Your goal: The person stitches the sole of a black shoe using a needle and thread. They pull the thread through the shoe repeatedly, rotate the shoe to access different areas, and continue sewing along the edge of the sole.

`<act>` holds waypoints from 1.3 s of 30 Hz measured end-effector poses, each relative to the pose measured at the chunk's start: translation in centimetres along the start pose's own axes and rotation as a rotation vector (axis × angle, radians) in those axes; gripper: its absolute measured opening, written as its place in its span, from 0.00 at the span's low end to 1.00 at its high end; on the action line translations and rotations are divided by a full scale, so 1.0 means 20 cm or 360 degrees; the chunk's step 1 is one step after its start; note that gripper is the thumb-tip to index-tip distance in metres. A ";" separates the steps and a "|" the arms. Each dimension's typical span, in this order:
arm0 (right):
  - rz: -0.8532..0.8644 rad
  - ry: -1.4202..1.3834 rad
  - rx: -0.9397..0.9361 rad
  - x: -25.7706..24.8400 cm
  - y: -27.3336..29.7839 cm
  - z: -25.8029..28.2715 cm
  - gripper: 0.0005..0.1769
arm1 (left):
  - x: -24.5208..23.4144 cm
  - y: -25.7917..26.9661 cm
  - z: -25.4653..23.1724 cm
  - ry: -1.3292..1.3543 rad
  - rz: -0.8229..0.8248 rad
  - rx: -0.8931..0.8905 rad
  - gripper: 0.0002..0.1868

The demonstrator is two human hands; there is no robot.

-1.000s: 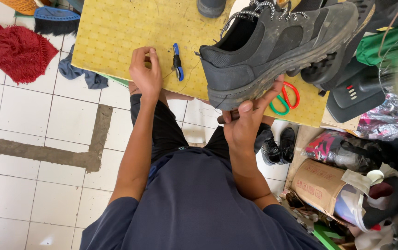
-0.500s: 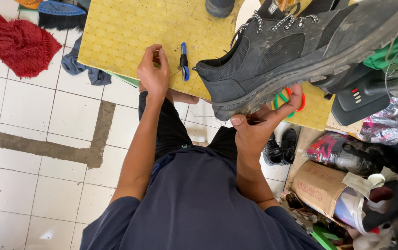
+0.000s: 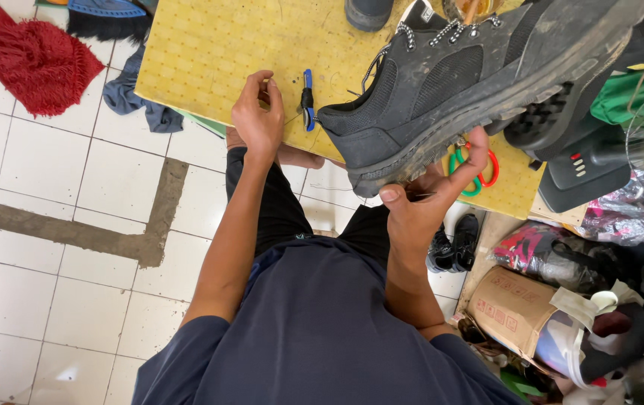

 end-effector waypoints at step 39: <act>0.1111 -0.0328 0.0240 0.08 -0.22 -0.22 0.55 | -0.27 0.17 -0.98 0.1411 0.1252 0.0232 0.10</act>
Point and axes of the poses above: each hand's wrist, its own y-axis away from the middle knuckle, its own x-axis out of the palm, z = x × y, the point moved 8 cm from there along -y, towards the middle knuckle, and after that the axes turned 3 degrees about -y, right-handed, at the moved point
